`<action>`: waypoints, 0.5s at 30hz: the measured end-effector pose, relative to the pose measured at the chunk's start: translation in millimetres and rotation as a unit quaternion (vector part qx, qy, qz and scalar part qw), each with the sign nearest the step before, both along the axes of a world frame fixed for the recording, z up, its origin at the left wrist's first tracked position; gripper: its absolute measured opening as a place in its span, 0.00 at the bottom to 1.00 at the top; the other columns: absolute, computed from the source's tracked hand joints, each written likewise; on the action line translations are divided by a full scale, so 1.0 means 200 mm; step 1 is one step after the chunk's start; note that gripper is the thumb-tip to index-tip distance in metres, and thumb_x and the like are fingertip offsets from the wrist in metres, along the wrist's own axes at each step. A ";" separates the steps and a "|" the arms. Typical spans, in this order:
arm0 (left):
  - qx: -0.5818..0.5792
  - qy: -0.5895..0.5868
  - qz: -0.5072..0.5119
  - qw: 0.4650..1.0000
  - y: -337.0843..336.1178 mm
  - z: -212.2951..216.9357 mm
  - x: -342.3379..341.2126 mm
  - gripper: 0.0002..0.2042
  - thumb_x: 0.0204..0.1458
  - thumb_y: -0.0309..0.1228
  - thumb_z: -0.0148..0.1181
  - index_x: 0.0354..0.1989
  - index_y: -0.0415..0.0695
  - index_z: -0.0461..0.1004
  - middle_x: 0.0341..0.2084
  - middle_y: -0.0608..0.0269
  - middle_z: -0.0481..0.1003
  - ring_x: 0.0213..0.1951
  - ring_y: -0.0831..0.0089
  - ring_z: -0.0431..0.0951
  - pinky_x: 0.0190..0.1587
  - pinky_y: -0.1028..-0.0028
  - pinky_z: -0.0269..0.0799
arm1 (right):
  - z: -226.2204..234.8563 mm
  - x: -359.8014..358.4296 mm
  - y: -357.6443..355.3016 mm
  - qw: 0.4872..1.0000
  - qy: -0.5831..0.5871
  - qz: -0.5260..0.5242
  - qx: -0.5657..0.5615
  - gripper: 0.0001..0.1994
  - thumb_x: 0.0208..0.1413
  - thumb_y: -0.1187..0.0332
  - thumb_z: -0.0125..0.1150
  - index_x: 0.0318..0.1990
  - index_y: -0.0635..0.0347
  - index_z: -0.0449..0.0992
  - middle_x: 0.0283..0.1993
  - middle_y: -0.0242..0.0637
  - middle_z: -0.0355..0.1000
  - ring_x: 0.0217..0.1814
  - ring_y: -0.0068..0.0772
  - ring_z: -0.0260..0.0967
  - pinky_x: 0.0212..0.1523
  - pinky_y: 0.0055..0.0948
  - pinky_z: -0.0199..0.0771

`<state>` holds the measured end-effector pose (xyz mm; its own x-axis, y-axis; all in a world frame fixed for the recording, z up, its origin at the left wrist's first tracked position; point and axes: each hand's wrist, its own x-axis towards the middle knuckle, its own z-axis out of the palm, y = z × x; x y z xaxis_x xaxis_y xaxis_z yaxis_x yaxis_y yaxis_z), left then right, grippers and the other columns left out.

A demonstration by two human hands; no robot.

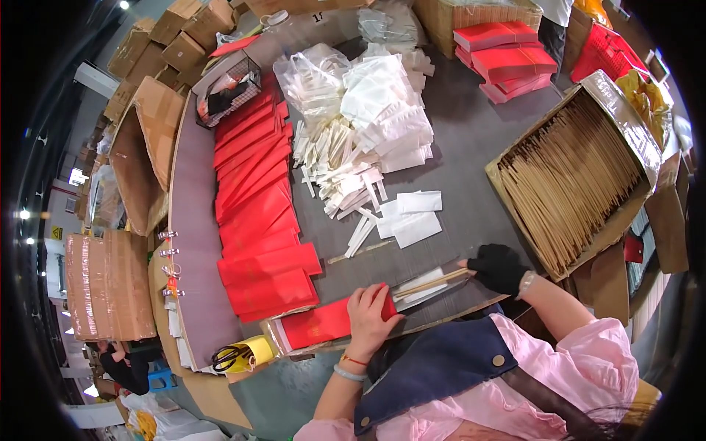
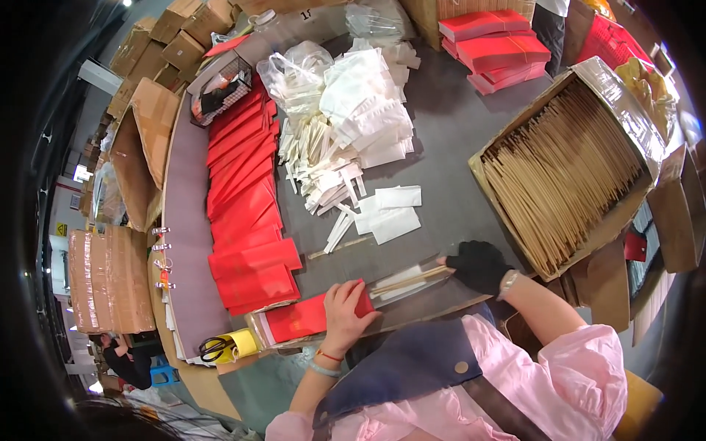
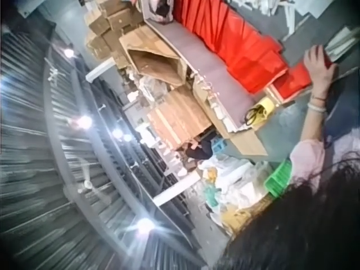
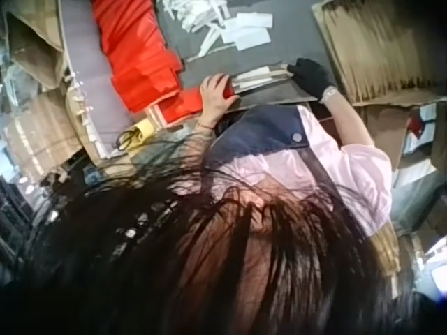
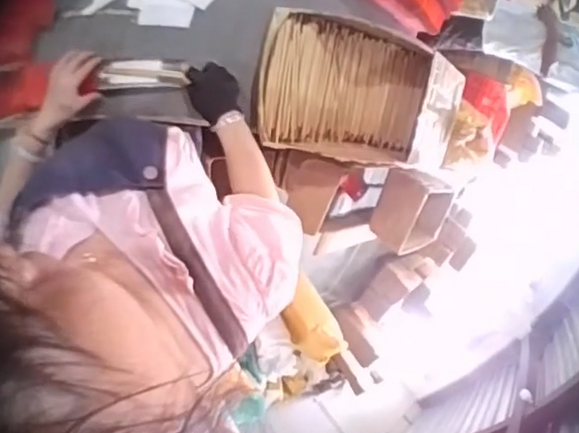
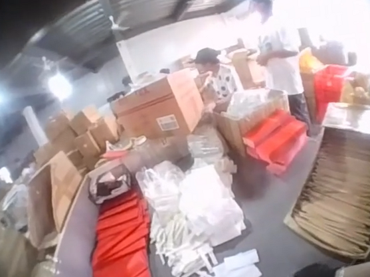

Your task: Counting and bundling white sticks or disposable items at a workstation.

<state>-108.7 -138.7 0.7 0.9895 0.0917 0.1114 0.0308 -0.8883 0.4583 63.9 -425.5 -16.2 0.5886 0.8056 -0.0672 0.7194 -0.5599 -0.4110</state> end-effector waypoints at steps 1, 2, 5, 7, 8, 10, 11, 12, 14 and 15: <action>-0.007 0.018 -0.010 1.000 -0.02 0.00 0.02 0.33 0.32 0.39 0.75 0.52 0.43 0.73 0.50 0.58 0.70 0.54 0.53 0.65 0.57 0.56 0.60 | -0.04 -0.03 0.09 0.999 -0.012 0.019 0.033 0.10 0.50 0.64 0.62 0.42 0.41 0.80 0.31 0.37 0.70 0.36 0.42 0.71 0.36 0.40 0.73; -0.016 0.033 -0.023 0.999 -0.03 -0.01 0.05 0.34 0.32 0.38 0.75 0.53 0.43 0.72 0.51 0.58 0.69 0.55 0.53 0.65 0.57 0.56 0.60 | -0.05 -0.05 0.16 0.997 -0.028 0.036 0.065 0.10 0.49 0.64 0.63 0.40 0.41 0.80 0.31 0.38 0.70 0.36 0.43 0.71 0.36 0.40 0.73; -0.004 0.021 -0.019 1.000 -0.06 0.00 0.07 0.35 0.31 0.38 0.75 0.53 0.43 0.72 0.51 0.57 0.69 0.54 0.53 0.66 0.56 0.55 0.60 | -0.13 -0.01 0.15 0.995 -0.023 0.028 0.095 0.10 0.48 0.65 0.62 0.40 0.46 0.80 0.34 0.40 0.72 0.38 0.44 0.71 0.38 0.42 0.73; 0.009 0.012 -0.015 1.000 -0.05 -0.01 0.06 0.35 0.32 0.36 0.75 0.54 0.43 0.71 0.50 0.57 0.70 0.52 0.54 0.67 0.55 0.55 0.61 | -0.18 0.02 0.08 0.991 -0.018 -0.058 0.123 0.08 0.48 0.68 0.62 0.37 0.53 0.79 0.34 0.41 0.72 0.41 0.47 0.71 0.43 0.42 0.72; 0.007 0.014 -0.016 1.000 -0.07 -0.02 0.07 0.35 0.32 0.36 0.75 0.54 0.43 0.71 0.50 0.57 0.70 0.52 0.54 0.67 0.55 0.55 0.61 | -0.20 -0.01 0.10 0.991 -0.016 -0.059 0.121 0.08 0.48 0.68 0.62 0.37 0.53 0.79 0.34 0.41 0.72 0.41 0.47 0.71 0.43 0.42 0.72; -0.005 0.021 -0.032 0.999 -0.09 -0.02 0.12 0.34 0.34 0.35 0.74 0.55 0.42 0.70 0.50 0.57 0.69 0.52 0.55 0.67 0.55 0.56 0.62 | -0.24 -0.11 0.25 0.975 0.102 -0.087 0.176 0.11 0.46 0.67 0.67 0.38 0.58 0.78 0.36 0.44 0.73 0.38 0.47 0.70 0.40 0.41 0.71; -0.007 0.020 -0.036 0.999 -0.10 -0.04 0.14 0.34 0.34 0.35 0.74 0.55 0.42 0.70 0.50 0.57 0.69 0.52 0.55 0.67 0.55 0.56 0.62 | -0.20 -0.20 0.37 0.956 0.170 -0.067 0.229 0.14 0.46 0.66 0.68 0.41 0.58 0.77 0.38 0.45 0.73 0.39 0.47 0.70 0.41 0.39 0.71; -0.016 0.009 -0.044 0.999 -0.10 -0.05 0.15 0.34 0.34 0.33 0.73 0.56 0.44 0.70 0.49 0.57 0.69 0.51 0.55 0.67 0.53 0.56 0.62 | -0.17 -0.27 0.47 0.928 0.238 -0.041 0.284 0.17 0.45 0.64 0.69 0.44 0.57 0.76 0.40 0.45 0.73 0.40 0.47 0.71 0.42 0.38 0.71; -0.023 -0.003 -0.051 0.998 -0.07 -0.03 0.17 0.34 0.34 0.32 0.72 0.56 0.46 0.70 0.49 0.57 0.69 0.50 0.56 0.67 0.51 0.56 0.63 | 0.01 -0.25 0.49 0.948 0.220 -0.029 0.228 0.21 0.44 0.61 0.70 0.46 0.56 0.75 0.43 0.45 0.72 0.42 0.46 0.71 0.44 0.38 0.70; 0.007 0.008 -0.074 0.997 -0.08 0.01 0.19 0.33 0.34 0.31 0.71 0.56 0.49 0.71 0.48 0.57 0.69 0.49 0.56 0.68 0.50 0.57 0.63 | 0.07 -0.21 0.49 0.965 0.201 -0.016 0.169 0.25 0.42 0.57 0.71 0.48 0.55 0.74 0.47 0.44 0.72 0.43 0.45 0.72 0.46 0.38 0.69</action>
<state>-71.4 -153.7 3.4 0.9938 -0.0575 0.0956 -0.0945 -0.8898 0.4465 22.3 -327.7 -3.1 0.5942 0.8037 -0.0321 0.4484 -0.3641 -0.8163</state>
